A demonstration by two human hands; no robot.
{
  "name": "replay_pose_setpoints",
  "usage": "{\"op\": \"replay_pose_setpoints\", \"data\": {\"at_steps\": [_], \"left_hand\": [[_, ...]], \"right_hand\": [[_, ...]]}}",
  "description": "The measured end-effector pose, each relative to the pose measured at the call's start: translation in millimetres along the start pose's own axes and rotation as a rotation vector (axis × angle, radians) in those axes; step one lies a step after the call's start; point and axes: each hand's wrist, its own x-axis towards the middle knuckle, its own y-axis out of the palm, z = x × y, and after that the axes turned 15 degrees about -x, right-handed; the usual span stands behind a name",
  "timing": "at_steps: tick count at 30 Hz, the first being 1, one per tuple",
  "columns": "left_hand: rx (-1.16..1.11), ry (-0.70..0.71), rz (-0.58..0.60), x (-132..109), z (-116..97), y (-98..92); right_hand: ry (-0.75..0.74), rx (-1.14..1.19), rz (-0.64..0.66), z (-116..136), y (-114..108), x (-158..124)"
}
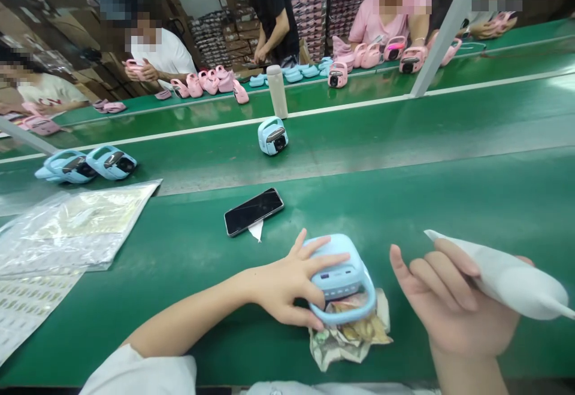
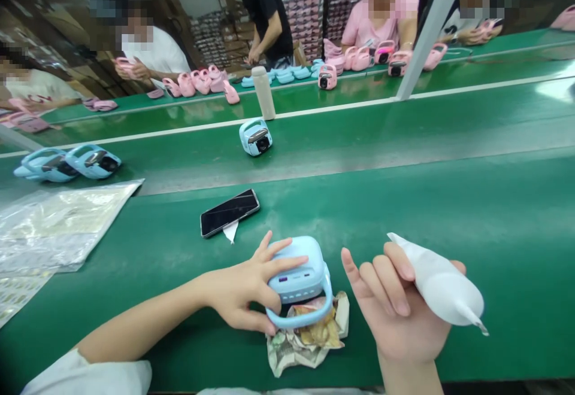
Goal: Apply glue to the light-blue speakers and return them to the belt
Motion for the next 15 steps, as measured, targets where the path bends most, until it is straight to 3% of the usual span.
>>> {"op": "replay_pose_setpoints", "data": {"at_steps": [4,10,13,15], "left_hand": [[-0.293,-0.101,-0.058,4,7,-20.8],[-0.797,-0.097,-0.545,8,19,-31.7],[-0.984,-0.097,-0.822,12,1,-38.1],[-1.021,-0.080,-0.931,14,-20,-44.7]], "right_hand": [[-0.009,-0.088,0.016,1,3,1],[-0.045,-0.179,-0.022,2,3,0],[-0.058,-0.285,-0.018,7,7,2],[-0.100,-0.388,-0.013,10,13,3]]}}
